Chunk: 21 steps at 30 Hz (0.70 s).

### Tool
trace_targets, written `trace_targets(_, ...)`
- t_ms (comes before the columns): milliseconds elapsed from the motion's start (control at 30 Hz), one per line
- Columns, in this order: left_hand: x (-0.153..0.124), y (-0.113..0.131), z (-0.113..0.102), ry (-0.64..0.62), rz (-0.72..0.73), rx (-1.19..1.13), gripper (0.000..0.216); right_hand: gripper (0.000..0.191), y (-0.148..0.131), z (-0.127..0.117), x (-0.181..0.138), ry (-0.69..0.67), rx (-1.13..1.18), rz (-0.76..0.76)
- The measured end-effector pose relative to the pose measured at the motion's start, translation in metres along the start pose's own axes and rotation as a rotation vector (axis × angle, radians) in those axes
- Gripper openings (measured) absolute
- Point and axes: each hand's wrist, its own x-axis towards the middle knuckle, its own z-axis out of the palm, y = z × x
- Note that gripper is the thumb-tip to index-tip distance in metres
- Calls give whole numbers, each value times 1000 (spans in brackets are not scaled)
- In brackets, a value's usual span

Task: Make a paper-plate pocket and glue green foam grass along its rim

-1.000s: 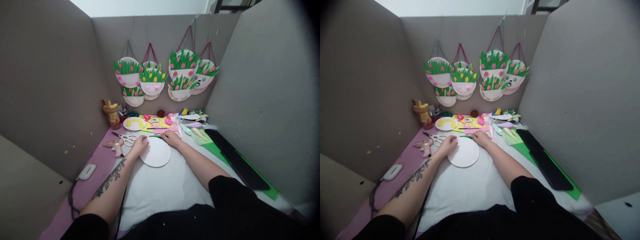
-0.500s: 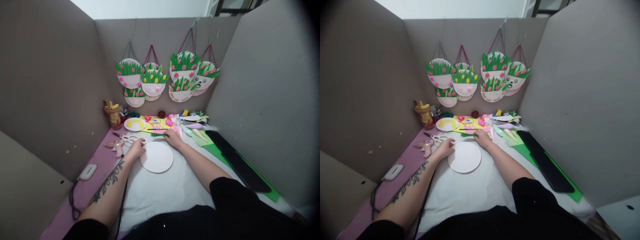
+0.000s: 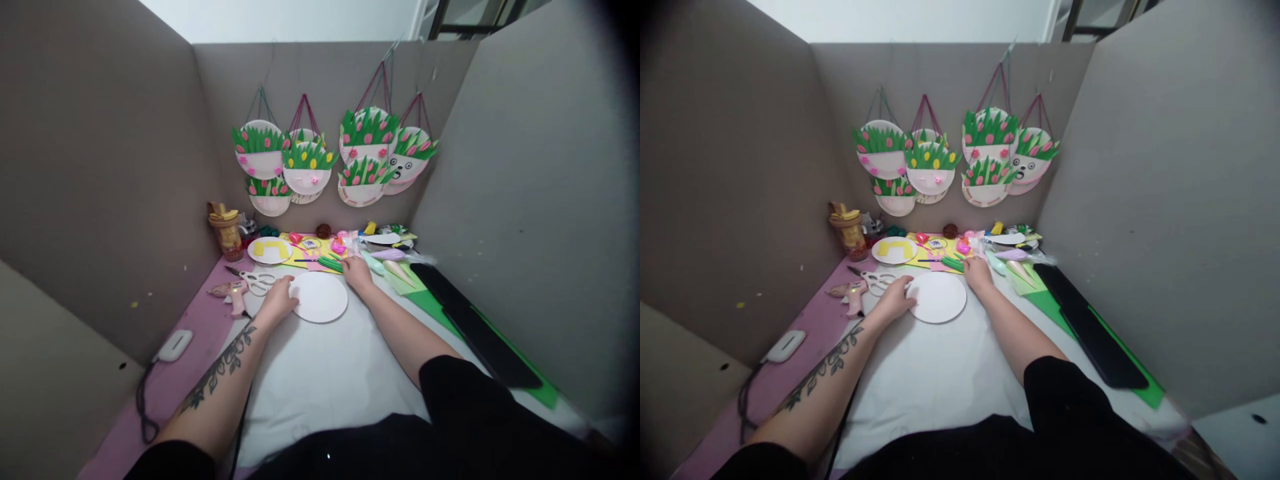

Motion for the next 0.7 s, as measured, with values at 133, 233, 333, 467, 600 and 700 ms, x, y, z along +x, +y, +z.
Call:
trace_targets(133, 5, -1, 6, -8, 7, -53, 62, 32, 5, 2, 5, -13, -16, 72)
trace_targets(233, 8, 1, 9, -9, -2, -86, 60, 32, 6, 5, 7, -35, -7, 95)
trace_targets(333, 2, 10, 6, -5, 89, -44, 49, 31, 7, 8, 8, -40, 18, 104)
trace_targets(467, -18, 31, -2, -224, 430, -11, 48, 31, 11, 11, 11, -18, 67, 106)
trace_targets(600, -32, 45, -1, -491, 496, -2, 69, 27, 14, 11, 14, 18, 103, 101)
trace_targets(700, -33, 45, 1, -491, 413, 40, 69, 25, 14, 6, 13, 71, 130, 91)
